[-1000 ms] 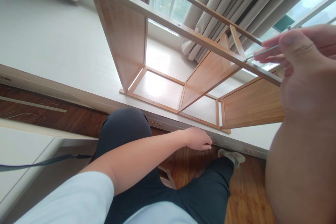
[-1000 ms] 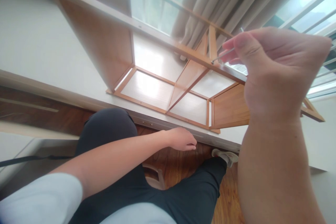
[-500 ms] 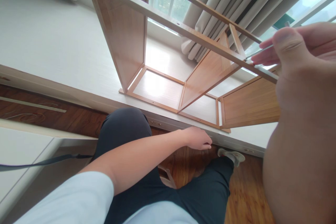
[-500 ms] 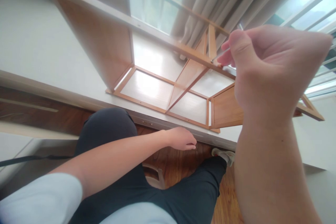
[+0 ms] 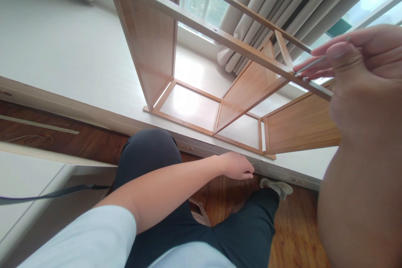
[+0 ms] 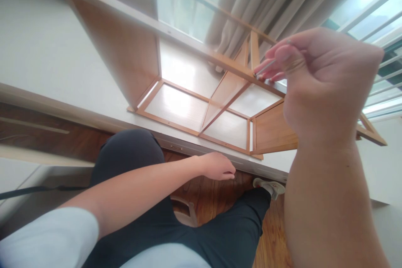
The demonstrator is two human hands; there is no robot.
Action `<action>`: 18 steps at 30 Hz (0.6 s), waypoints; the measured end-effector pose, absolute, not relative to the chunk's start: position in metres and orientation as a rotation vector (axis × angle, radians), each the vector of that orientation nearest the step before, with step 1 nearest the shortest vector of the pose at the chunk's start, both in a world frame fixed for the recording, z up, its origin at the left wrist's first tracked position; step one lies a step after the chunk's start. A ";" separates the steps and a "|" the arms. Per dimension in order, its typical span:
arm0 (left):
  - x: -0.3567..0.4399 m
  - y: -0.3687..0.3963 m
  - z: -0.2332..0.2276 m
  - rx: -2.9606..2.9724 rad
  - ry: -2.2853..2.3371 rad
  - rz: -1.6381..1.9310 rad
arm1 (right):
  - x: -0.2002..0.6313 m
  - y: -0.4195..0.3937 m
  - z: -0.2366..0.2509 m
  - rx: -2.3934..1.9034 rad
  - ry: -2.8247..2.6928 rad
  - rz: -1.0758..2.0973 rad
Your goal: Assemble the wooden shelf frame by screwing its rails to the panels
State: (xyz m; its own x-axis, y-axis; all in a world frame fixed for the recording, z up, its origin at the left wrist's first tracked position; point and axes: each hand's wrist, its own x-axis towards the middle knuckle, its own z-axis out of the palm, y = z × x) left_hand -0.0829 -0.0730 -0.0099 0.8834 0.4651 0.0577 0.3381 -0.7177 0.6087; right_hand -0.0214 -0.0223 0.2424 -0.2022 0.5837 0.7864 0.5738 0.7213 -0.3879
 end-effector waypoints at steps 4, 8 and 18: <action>-0.083 -0.073 -0.008 2.439 0.574 0.256 | -0.021 -0.018 0.242 -0.821 -1.854 0.094; -0.083 -0.072 -0.008 2.430 0.581 0.241 | -0.021 -0.013 0.242 -0.763 -1.845 0.129; -0.082 -0.072 -0.010 2.421 0.572 0.263 | -0.017 -0.016 0.249 -0.849 -1.945 0.128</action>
